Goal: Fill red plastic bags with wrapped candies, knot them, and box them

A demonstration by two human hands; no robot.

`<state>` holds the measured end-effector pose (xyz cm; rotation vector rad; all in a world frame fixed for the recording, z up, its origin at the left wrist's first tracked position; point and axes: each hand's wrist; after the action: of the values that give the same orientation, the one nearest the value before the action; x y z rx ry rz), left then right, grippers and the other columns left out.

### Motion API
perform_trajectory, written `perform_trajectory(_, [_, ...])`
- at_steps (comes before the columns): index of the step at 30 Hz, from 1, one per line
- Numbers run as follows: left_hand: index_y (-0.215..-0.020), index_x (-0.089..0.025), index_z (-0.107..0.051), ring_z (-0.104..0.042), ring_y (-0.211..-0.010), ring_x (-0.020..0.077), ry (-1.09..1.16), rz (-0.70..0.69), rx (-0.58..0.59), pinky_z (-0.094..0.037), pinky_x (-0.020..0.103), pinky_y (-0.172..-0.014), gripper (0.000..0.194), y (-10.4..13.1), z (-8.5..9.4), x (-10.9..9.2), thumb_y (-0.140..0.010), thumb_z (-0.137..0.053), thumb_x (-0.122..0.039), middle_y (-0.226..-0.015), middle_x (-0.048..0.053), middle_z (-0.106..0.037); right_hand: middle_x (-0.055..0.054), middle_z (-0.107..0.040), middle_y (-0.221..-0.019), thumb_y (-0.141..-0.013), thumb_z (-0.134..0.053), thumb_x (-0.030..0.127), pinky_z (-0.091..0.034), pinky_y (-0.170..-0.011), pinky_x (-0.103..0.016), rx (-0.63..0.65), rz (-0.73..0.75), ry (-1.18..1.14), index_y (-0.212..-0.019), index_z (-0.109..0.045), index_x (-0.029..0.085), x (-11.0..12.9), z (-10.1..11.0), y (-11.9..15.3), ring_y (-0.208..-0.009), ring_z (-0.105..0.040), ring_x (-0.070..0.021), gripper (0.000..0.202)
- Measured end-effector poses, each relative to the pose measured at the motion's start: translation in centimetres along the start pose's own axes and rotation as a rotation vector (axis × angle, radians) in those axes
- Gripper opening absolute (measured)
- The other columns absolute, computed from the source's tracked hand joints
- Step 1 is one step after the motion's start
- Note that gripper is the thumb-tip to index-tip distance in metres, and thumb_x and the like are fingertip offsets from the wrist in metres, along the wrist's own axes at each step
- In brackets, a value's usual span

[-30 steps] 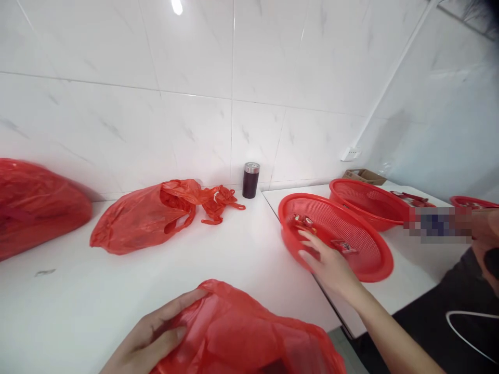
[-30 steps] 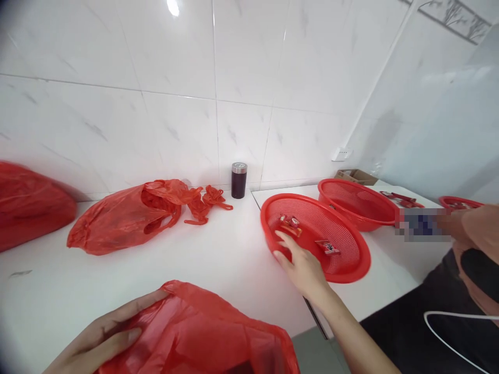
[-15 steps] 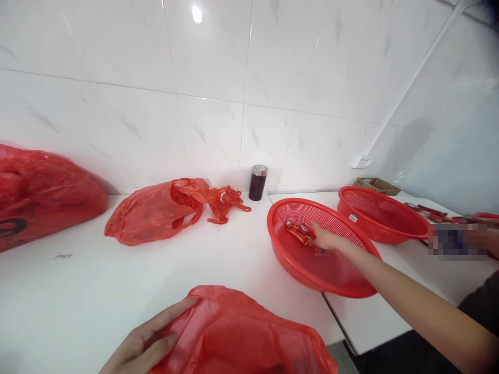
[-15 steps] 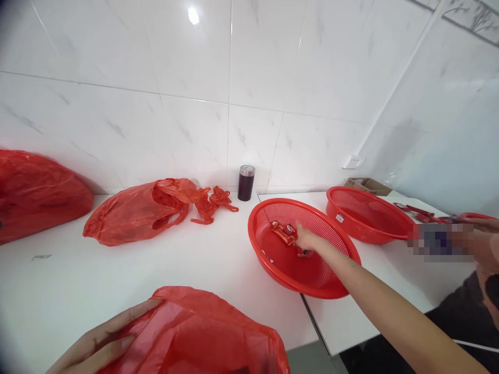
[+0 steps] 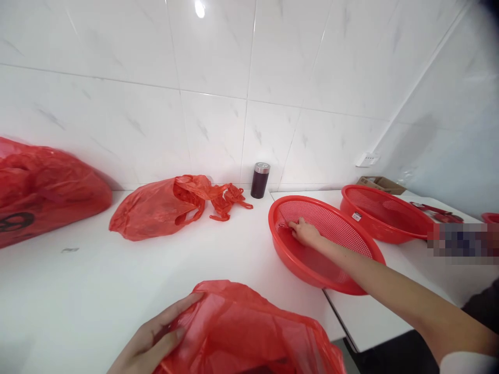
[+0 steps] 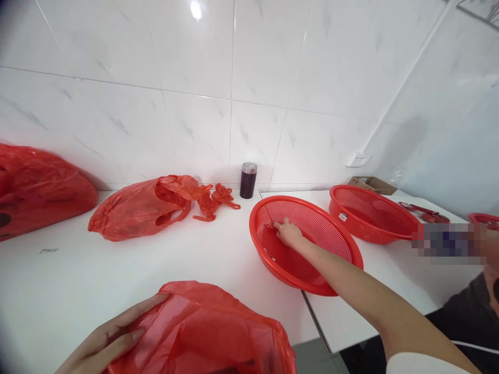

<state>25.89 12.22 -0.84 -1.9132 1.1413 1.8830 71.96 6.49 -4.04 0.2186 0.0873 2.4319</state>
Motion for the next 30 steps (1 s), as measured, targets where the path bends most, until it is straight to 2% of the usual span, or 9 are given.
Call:
perform_trajectory(3, [-0.116,-0.031,-0.071,-0.053,-0.125,0.0358,0.001,-0.035,-0.069,-0.045,0.047,-0.103,0.051,0.3,-0.6,-0.3,-0.07,-0.072,-0.053,-0.136,0.001,-0.059,-0.016,-0.053,-0.123,-0.09,-0.054,0.033,-0.046,-0.073,-0.032,0.028,0.002,-0.004,-0.124,-0.059,0.021,-0.2,1.0,-0.2,-0.085,-0.064,-0.0231,0.037])
perform_trajectory(6, [-0.116,-0.031,-0.071,-0.055,-0.123,0.0359,0.012,-0.023,-0.048,-0.043,0.048,-0.105,0.052,0.4,-0.9,-0.4,-0.069,-0.073,-0.053,-0.133,0.003,-0.063,-0.018,-0.052,-0.124,-0.091,-0.051,0.046,-0.046,-0.06,-0.029,0.06,-0.045,-0.041,-0.121,-0.06,0.018,0.5,1.5,-0.7,-0.067,-0.063,-0.0167,0.042])
perform_trajectory(10, [-0.12,-0.033,-0.068,-0.052,-0.127,0.0334,-0.006,-0.006,-0.012,-0.041,0.044,-0.108,0.052,0.2,-0.4,0.1,-0.072,-0.071,-0.053,-0.137,0.001,-0.059,-0.022,-0.044,-0.133,-0.078,-0.06,0.062,-0.048,-0.059,-0.034,0.08,-0.085,-0.094,-0.12,-0.06,0.019,2.0,1.0,-1.0,-0.067,-0.064,-0.0198,0.061])
perform_trajectory(15, [-0.13,-0.032,-0.06,-0.047,-0.132,0.0328,0.03,-0.022,0.009,-0.04,0.045,-0.108,0.054,-0.1,0.2,0.6,-0.08,-0.064,-0.05,-0.145,0.001,-0.051,-0.015,-0.055,-0.116,-0.074,-0.073,0.031,-0.05,-0.054,-0.03,0.11,-0.078,-0.255,-0.103,-0.062,0.018,1.7,1.4,-0.6,-0.063,-0.064,-0.0169,0.033])
perform_trajectory(20, [-0.139,-0.034,-0.05,-0.043,-0.134,0.0323,0.045,-0.049,0.025,-0.041,0.044,-0.108,0.06,0.1,0.2,-0.3,-0.082,-0.065,-0.046,-0.15,0.0,-0.044,-0.003,-0.06,-0.083,-0.074,-0.07,0.019,-0.053,-0.052,-0.027,0.138,-0.037,-0.529,-0.085,-0.053,0.018,0.3,5.0,0.6,-0.059,-0.06,-0.0128,0.02])
perform_trajectory(23, [-0.142,-0.036,-0.045,-0.044,-0.133,0.032,0.088,-0.073,0.034,-0.044,0.042,-0.105,0.064,0.1,-0.6,-1.2,-0.081,-0.066,-0.044,-0.152,0.0,-0.042,-0.001,-0.06,-0.084,-0.078,-0.066,0.023,-0.056,-0.059,-0.026,0.127,0.053,-0.689,-0.086,-0.049,0.02,1.5,8.4,2.6,-0.068,-0.062,-0.0121,0.019])
perform_trajectory(26, [-0.14,-0.034,-0.048,-0.043,-0.134,0.0307,0.08,-0.135,-0.02,-0.045,0.038,-0.104,0.065,-0.2,-1.9,-1.9,-0.079,-0.07,-0.041,-0.153,0.0,-0.041,0.0,-0.061,-0.088,-0.078,-0.068,0.029,-0.053,-0.06,-0.023,0.186,0.275,-0.915,-0.094,-0.05,0.022,4.9,11.5,6.8,-0.073,-0.063,-0.0126,0.025])
perform_trajectory(28, [-0.14,-0.033,-0.049,-0.043,-0.135,0.03,0.065,-0.166,-0.019,-0.045,0.038,-0.104,0.066,-0.6,-2.8,-2.3,-0.078,-0.07,-0.039,-0.153,0.001,-0.04,0.001,-0.06,-0.084,-0.075,-0.071,0.03,-0.05,-0.058,-0.022,0.257,0.46,-1.0,-0.092,-0.051,0.022,8.1,12.1,10.3,-0.069,-0.061,-0.0121,0.028])
perform_trajectory(30, [-0.142,-0.031,-0.046,-0.043,-0.135,0.0305,0.058,-0.184,0.009,-0.044,0.039,-0.105,0.067,-1.1,-3.4,-2.4,-0.079,-0.069,-0.037,-0.154,0.003,-0.038,0.0,-0.06,-0.091,-0.075,-0.069,0.024,-0.05,-0.065,-0.023,0.342,0.625,-0.886,-0.089,-0.054,0.021,11.4,11.2,13.7,-0.075,-0.061,-0.0117,0.021])
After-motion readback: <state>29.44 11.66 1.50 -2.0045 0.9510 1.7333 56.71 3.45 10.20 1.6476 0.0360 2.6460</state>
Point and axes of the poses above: each hand's wrist, its own y-axis away from the middle knuckle, its own z-axis out of the back of the hand, x = y × z
